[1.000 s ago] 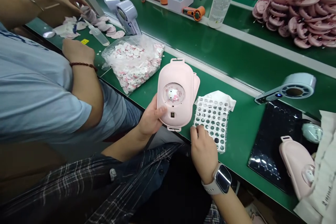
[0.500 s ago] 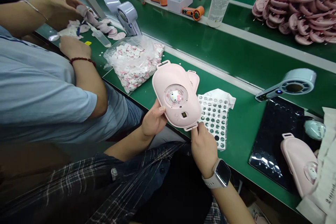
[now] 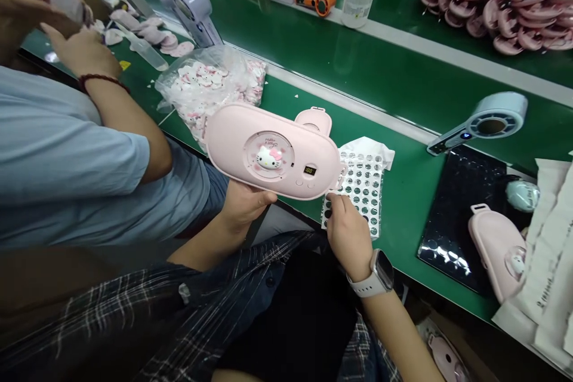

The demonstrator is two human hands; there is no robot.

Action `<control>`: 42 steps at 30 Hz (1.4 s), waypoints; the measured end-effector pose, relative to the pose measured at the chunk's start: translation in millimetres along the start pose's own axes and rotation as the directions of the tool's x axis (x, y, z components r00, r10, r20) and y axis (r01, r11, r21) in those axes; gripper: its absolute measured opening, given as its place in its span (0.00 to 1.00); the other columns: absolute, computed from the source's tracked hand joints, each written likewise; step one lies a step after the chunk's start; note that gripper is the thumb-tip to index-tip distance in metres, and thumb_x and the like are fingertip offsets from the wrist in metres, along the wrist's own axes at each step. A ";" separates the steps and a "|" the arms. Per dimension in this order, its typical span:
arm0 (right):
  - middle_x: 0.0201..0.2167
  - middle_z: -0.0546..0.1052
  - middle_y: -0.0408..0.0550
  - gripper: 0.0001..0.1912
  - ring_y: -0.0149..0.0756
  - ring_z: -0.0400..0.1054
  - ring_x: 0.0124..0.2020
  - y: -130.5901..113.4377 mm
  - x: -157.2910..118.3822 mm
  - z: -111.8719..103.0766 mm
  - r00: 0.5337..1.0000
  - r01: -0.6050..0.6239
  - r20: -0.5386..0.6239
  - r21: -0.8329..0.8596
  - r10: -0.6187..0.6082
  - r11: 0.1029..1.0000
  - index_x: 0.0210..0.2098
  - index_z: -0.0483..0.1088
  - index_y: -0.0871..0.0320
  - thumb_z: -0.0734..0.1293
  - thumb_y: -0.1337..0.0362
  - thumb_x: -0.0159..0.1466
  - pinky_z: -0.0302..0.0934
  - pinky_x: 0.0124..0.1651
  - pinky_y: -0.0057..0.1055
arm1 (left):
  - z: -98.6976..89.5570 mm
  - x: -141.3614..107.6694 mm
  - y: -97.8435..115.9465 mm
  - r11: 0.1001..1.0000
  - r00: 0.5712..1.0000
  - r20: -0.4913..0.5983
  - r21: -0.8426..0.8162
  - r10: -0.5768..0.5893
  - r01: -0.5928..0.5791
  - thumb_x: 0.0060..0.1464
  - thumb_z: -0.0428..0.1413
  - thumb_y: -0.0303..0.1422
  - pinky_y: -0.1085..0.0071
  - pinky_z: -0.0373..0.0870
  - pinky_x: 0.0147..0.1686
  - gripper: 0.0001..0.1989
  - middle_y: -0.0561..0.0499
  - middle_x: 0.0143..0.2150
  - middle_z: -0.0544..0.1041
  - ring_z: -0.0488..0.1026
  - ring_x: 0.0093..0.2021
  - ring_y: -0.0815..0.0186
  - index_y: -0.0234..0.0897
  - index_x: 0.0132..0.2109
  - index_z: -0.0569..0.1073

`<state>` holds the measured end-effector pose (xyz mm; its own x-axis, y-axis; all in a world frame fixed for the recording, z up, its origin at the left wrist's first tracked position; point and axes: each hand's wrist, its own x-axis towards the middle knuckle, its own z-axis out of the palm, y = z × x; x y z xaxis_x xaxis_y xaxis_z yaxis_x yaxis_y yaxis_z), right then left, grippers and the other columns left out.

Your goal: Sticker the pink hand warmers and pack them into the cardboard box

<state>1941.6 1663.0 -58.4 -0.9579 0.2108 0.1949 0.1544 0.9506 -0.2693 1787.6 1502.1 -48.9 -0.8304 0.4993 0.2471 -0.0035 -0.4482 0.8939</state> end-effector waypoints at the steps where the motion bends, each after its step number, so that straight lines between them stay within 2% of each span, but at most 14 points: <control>1: 0.39 0.73 0.48 0.18 0.38 0.66 0.32 -0.4 0.0 -0.2 1.000 0.007 -0.003 -0.020 -0.007 1.000 0.51 0.66 0.59 0.58 0.78 0.65 0.53 0.28 0.33 | -0.7 0.1 0.0 1.000 1.000 -0.003 0.012 0.005 -0.005 0.44 0.75 0.46 0.48 0.74 0.64 0.49 0.42 0.59 0.78 0.77 0.59 0.49 0.46 0.69 0.65; 4: 0.41 0.74 0.48 0.20 0.36 0.64 0.30 -3.3 -0.1 -0.6 0.999 0.047 0.001 -0.100 -0.047 0.994 0.54 0.66 0.59 0.58 0.79 0.65 0.51 0.27 0.33 | 0.9 0.8 1.0 0.999 1.000 -0.017 0.053 -0.010 0.011 0.42 0.75 0.48 0.48 0.71 0.66 0.49 0.41 0.57 0.80 0.75 0.62 0.48 0.44 0.68 0.67; 8: 0.39 0.73 0.50 0.20 0.37 0.65 0.31 -7.1 -1.2 0.2 0.994 0.111 0.005 -0.176 -0.111 0.978 0.54 0.66 0.61 0.57 0.80 0.67 0.55 0.30 0.33 | 4.4 -0.2 1.9 0.992 0.998 -0.029 0.115 -0.057 0.059 0.42 0.75 0.49 0.48 0.74 0.64 0.43 0.41 0.53 0.82 0.76 0.60 0.48 0.40 0.63 0.73; 12: 0.38 0.72 0.51 0.19 0.40 0.65 0.32 -9.3 0.1 2.1 0.993 0.120 0.029 -0.191 -0.117 0.974 0.54 0.65 0.62 0.57 0.80 0.67 0.56 0.30 0.33 | 2.8 -2.3 -0.5 0.985 0.998 -0.022 0.158 -0.067 0.070 0.41 0.76 0.47 0.47 0.71 0.66 0.34 0.41 0.53 0.82 0.76 0.60 0.48 0.36 0.53 0.79; 15: 0.37 0.71 0.52 0.17 0.41 0.65 0.32 -9.0 3.8 1.9 0.993 0.107 0.066 -0.154 -0.098 0.982 0.50 0.65 0.62 0.58 0.79 0.64 0.56 0.29 0.34 | 0.9 -2.3 -3.2 0.986 0.999 0.000 0.162 -0.041 0.041 0.39 0.77 0.45 0.49 0.70 0.67 0.35 0.40 0.53 0.82 0.76 0.61 0.48 0.35 0.53 0.79; 21: 0.34 0.70 0.50 0.08 0.42 0.66 0.32 0.5 5.3 -6.0 0.999 0.031 0.041 0.116 -0.036 0.993 0.42 0.61 0.56 0.59 0.73 0.64 0.57 0.32 0.36 | 0.4 -3.0 -3.8 0.980 0.998 0.003 0.189 -0.066 0.064 0.38 0.77 0.47 0.51 0.72 0.66 0.34 0.39 0.53 0.82 0.77 0.60 0.49 0.34 0.51 0.80; 24: 0.34 0.72 0.48 0.04 0.41 0.67 0.33 5.5 1.9 -11.6 0.993 -0.057 0.113 0.270 0.027 0.961 0.41 0.60 0.54 0.58 0.70 0.67 0.58 0.33 0.36 | 2.2 -2.3 -1.5 0.976 0.996 -0.003 0.200 -0.092 0.090 0.37 0.77 0.49 0.49 0.71 0.67 0.38 0.39 0.54 0.81 0.75 0.62 0.47 0.35 0.53 0.80; 27: 0.33 0.72 0.45 0.03 0.40 0.68 0.33 11.4 -1.6 -20.7 0.963 -0.176 0.260 0.434 0.064 0.883 0.40 0.61 0.54 0.60 0.68 0.67 0.60 0.36 0.36 | 4.0 -0.6 0.1 0.971 0.993 -0.012 0.205 -0.121 0.121 0.35 0.77 0.51 0.48 0.71 0.66 0.45 0.38 0.55 0.81 0.73 0.64 0.45 0.36 0.59 0.77; 30: 0.34 0.73 0.44 0.03 0.37 0.71 0.36 19.5 -4.2 -36.3 0.937 -0.266 0.349 0.655 0.029 0.707 0.40 0.65 0.53 0.65 0.66 0.68 0.66 0.41 0.35 | 4.1 -0.4 -0.9 0.968 0.990 -0.005 0.205 -0.144 0.142 0.35 0.76 0.51 0.46 0.68 0.68 0.46 0.39 0.55 0.81 0.73 0.64 0.45 0.36 0.60 0.76; 32: 0.35 0.75 0.43 0.07 0.35 0.73 0.37 22.6 -4.9 -49.9 0.950 -0.301 0.301 0.804 0.086 0.513 0.39 0.67 0.53 0.70 0.64 0.67 0.69 0.42 0.33 | 4.2 -1.9 -2.7 0.967 0.989 0.005 0.211 -0.147 0.143 0.36 0.76 0.51 0.46 0.65 0.70 0.45 0.39 0.55 0.81 0.73 0.64 0.46 0.36 0.60 0.76; 34: 0.34 0.76 0.41 0.11 0.31 0.73 0.34 20.3 -4.0 -64.2 0.951 -0.256 0.180 0.914 0.251 0.315 0.39 0.67 0.53 0.74 0.65 0.64 0.69 0.38 0.27 | 5.9 -4.5 -3.9 0.965 0.988 0.025 0.220 -0.153 0.144 0.37 0.76 0.50 0.45 0.63 0.71 0.42 0.39 0.55 0.81 0.73 0.64 0.46 0.36 0.58 0.77; 36: 0.33 0.76 0.40 0.13 0.27 0.70 0.29 12.1 -1.3 -76.7 0.912 -0.157 0.056 0.963 0.405 0.219 0.39 0.68 0.54 0.76 0.68 0.62 0.67 0.33 0.23 | 10.1 -8.0 -3.0 0.963 0.985 0.050 0.221 -0.166 0.151 0.38 0.76 0.49 0.45 0.63 0.71 0.40 0.39 0.54 0.81 0.73 0.64 0.46 0.35 0.56 0.78; 38: 0.32 0.76 0.40 0.14 0.27 0.70 0.27 1.0 2.6 -85.4 0.891 -0.089 -0.033 0.966 0.454 0.245 0.38 0.68 0.54 0.76 0.70 0.62 0.67 0.31 0.23 | 16.2 -11.8 0.4 0.962 0.979 0.081 0.215 -0.188 0.167 0.39 0.76 0.47 0.47 0.66 0.70 0.37 0.39 0.54 0.82 0.75 0.62 0.47 0.34 0.54 0.79; 42: 0.32 0.78 0.42 0.14 0.30 0.74 0.31 -14.1 9.0 -90.8 0.879 -0.063 -0.149 0.905 0.454 0.420 0.38 0.68 0.54 0.77 0.72 0.61 0.70 0.33 0.24 | 27.3 -17.9 10.0 0.956 0.963 0.127 0.204 -0.239 0.211 0.40 0.76 0.44 0.50 0.69 0.68 0.33 0.39 0.53 0.82 0.77 0.59 0.50 0.33 0.52 0.80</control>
<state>1952.8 1672.1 32.8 -0.7354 0.6505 0.1899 -0.0939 0.1797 -0.9792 1817.6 1508.9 -34.1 -0.7276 0.6823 0.0713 -0.0651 -0.1722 0.9829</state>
